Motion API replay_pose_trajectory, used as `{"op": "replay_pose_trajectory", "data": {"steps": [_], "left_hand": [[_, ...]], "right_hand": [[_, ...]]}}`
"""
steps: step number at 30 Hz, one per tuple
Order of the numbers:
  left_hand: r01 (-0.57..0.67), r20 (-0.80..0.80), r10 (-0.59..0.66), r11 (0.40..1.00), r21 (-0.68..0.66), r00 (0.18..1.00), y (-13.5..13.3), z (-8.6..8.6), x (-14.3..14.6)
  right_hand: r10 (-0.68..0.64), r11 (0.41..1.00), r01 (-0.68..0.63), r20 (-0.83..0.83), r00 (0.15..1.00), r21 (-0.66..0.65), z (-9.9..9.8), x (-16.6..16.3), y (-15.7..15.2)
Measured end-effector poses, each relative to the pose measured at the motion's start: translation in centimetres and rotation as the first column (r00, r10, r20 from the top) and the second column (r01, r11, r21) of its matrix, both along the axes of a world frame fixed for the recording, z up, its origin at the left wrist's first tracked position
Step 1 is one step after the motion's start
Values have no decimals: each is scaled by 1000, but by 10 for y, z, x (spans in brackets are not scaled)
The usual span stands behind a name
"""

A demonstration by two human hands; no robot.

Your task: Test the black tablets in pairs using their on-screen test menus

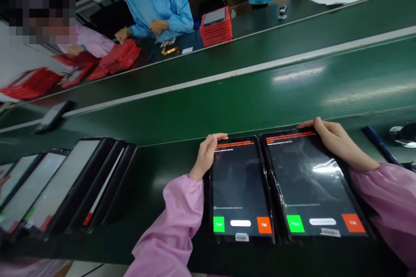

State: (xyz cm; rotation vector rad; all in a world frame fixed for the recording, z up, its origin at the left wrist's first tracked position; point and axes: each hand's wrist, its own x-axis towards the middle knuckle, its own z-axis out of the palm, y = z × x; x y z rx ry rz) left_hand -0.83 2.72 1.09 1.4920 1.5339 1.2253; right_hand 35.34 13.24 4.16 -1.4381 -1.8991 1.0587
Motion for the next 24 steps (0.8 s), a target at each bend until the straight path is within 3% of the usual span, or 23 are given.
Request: {"op": "replay_pose_trajectory", "data": {"steps": [16, 24], "left_hand": [[28, -74, -28, 1000, -4, 997, 1, 3, 0], [74, -127, -74, 997, -7, 989, 8, 4, 4]], "right_hand": [[-79, 997, 79, -32, 996, 2, -3, -2, -6], [-55, 994, 58, -39, 998, 90, 0, -6, -5]]}}
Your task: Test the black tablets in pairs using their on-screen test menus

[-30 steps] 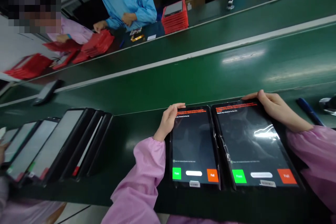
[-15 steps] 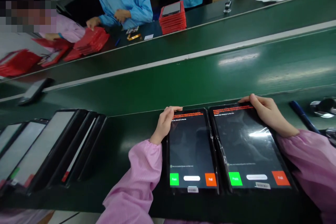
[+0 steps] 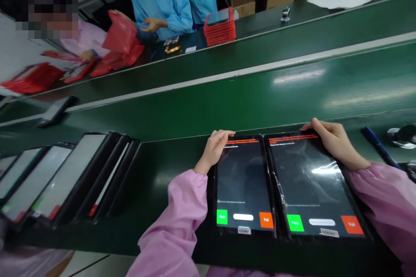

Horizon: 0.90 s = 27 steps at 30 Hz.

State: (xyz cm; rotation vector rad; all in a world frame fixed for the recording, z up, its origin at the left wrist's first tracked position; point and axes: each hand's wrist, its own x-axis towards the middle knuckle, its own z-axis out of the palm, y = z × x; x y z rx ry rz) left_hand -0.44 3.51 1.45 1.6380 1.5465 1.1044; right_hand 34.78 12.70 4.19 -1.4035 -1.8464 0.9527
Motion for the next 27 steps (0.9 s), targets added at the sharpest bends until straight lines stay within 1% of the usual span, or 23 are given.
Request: {"op": "replay_pose_trajectory", "data": {"steps": [3, 5, 7, 9, 11, 13, 14, 15, 17, 20, 24, 25, 27], "left_hand": [[-22, 14, 21, 1000, 12, 1000, 4, -1, 2], [-77, 45, 76, 997, 30, 996, -2, 0, 2], [-150, 80, 147, 988, 34, 986, -22, 2, 1], [-210, 105, 208, 978, 9, 973, -56, 2, 1], [-243, 132, 249, 968, -62, 959, -100, 1, 1], [-255, 189, 292, 947, -196, 938, -144, -2, 3], [-252, 212, 308, 934, -255, 928, -163, -4, 5], [-248, 227, 323, 920, -304, 919, -179, -5, 7], [-247, 237, 343, 901, -357, 909, -201, -8, 13], [-258, 250, 361, 895, -363, 899, -211, -12, 20], [-290, 294, 389, 899, -328, 873, -208, -17, 23], [-300, 301, 399, 897, -324, 866, -208, -17, 22], [-307, 312, 409, 894, -327, 858, -208, -17, 21]], "right_hand": [[-20, 994, 19, 8, 1000, 106, 2, -1, -1], [-56, 974, 53, 10, 998, 220, 7, 0, -7], [-80, 940, 73, 8, 997, 334, 14, 4, -23], [-53, 911, 44, 11, 999, 410, 22, 10, -48], [94, 866, -111, 59, 994, 487, 27, 16, -78], [270, 772, -313, 161, 949, 553, 29, 20, -108], [334, 723, -395, 214, 918, 567, 29, 21, -122], [376, 693, -453, 255, 891, 561, 28, 21, -133], [433, 679, -528, 303, 849, 510, 26, 20, -150], [482, 669, -598, 355, 801, 441, 25, 15, -165], [424, 622, -642, 497, 757, 447, 25, 9, -176], [416, 620, -641, 504, 757, 452, 26, 10, -178], [413, 651, -603, 451, 791, 461, 31, 12, -180]]}}
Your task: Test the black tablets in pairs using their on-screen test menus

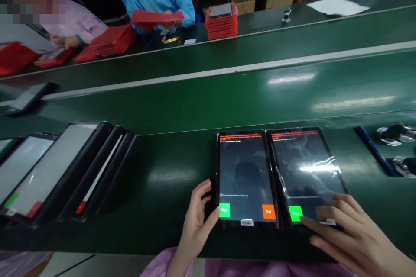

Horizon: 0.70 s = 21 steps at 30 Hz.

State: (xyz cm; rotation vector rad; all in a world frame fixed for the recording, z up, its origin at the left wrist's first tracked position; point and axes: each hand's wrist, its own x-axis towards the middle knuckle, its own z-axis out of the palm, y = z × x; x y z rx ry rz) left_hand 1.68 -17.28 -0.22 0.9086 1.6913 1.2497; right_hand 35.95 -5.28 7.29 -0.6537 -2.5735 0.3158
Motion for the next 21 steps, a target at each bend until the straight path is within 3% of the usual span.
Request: {"op": "replay_pose_trajectory", "data": {"steps": [4, 10, 14, 18, 21], "left_hand": [[19, 5, -19, 1000, -1, 1000, 0, 2, -1], [25, -41, -25, 1000, 15, 999, -6, -5, 1], [49, -98, -49, 999, -6, 994, -3, -4, -8], [177, -289, -153, 983, 56, 945, 47, 14, -26], [368, -578, -268, 928, 60, 771, 109, 27, -34]], "right_hand": [[-53, 997, 49, -76, 996, -57, 9, 2, -1], [-4, 1000, 2, -74, 997, -27, 8, 1, 7], [6, 1000, -4, -77, 997, 26, 14, 6, 28], [-109, 987, 109, -2, 994, 118, 13, -4, 75], [-189, 969, 165, 125, 974, 182, -2, -27, 117]]}}
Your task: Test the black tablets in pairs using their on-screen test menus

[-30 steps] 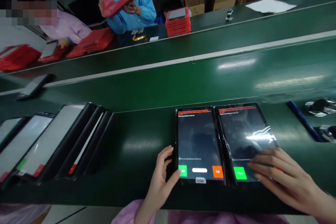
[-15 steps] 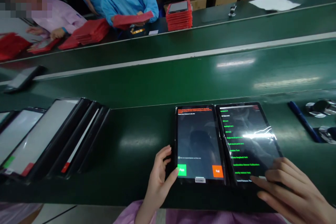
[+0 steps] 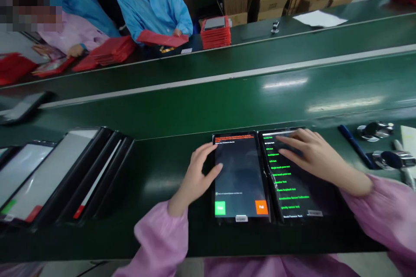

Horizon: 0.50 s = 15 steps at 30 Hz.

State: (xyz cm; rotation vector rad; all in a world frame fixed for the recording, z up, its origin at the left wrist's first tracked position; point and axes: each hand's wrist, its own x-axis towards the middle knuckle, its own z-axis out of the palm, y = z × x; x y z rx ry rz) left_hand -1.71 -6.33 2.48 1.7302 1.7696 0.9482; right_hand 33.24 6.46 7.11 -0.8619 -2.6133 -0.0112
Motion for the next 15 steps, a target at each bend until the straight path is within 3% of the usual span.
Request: {"op": "replay_pose_trajectory", "data": {"steps": [3, 6, 11, 15], "left_hand": [[51, -304, -37, 998, 38, 952, 42, 4, -1], [74, -443, -31, 994, 79, 896, 41, 2, -1], [117, -427, -37, 980, 164, 903, 16, 7, -9], [115, -429, -53, 986, 119, 902, 30, 14, -9]], "right_hand": [[-64, 998, 62, 83, 994, 26, -13, -20, 22], [-10, 1000, 8, 80, 997, 24, -15, -23, 15], [51, 998, -50, -21, 998, 48, -9, -9, -8], [-10, 998, 12, -38, 999, 54, -15, -11, 2]]}}
